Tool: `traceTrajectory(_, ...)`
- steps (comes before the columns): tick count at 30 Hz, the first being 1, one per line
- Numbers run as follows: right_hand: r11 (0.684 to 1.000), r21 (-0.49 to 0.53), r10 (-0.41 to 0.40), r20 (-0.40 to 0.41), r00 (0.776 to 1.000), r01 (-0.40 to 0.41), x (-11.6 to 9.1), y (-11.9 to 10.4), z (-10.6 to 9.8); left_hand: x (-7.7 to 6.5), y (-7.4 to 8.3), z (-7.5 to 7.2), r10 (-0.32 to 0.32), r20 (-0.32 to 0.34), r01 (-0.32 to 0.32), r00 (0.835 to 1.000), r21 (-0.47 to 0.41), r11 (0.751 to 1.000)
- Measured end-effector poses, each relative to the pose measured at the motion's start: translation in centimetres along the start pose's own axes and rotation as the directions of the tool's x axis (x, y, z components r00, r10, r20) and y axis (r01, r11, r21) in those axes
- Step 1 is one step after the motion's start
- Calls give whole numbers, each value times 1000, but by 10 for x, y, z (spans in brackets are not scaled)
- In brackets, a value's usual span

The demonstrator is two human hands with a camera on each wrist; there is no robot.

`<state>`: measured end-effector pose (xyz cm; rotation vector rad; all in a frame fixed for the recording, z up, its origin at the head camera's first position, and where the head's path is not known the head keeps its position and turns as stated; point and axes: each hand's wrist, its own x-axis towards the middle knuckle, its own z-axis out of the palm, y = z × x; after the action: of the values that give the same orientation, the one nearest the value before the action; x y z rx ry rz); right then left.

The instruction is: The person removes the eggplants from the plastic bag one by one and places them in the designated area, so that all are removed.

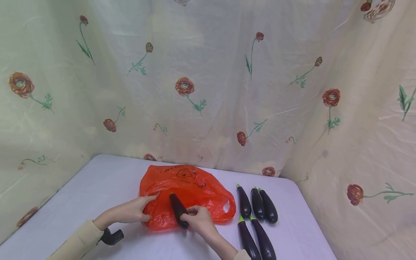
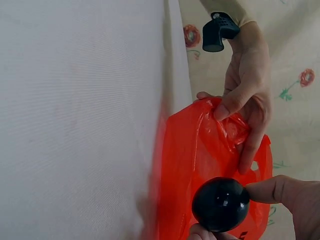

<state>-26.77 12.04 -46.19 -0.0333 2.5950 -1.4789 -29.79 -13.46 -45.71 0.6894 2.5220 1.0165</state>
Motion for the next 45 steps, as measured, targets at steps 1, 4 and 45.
traceTrajectory(1,1000,-2,0,0,1000,0,-1,0,-1,0,0,0,-1,1,1,1000,-4,1000)
traceTrajectory(4,1000,-9,1,0,1000,-1,-5,1,-3,0,-1,0,0,2,0,1000,-10,1000)
traceTrajectory(45,994,-71,78,6,997,-77,-47,31,-52,0,2,3,3,9,-3,1000,-50,999)
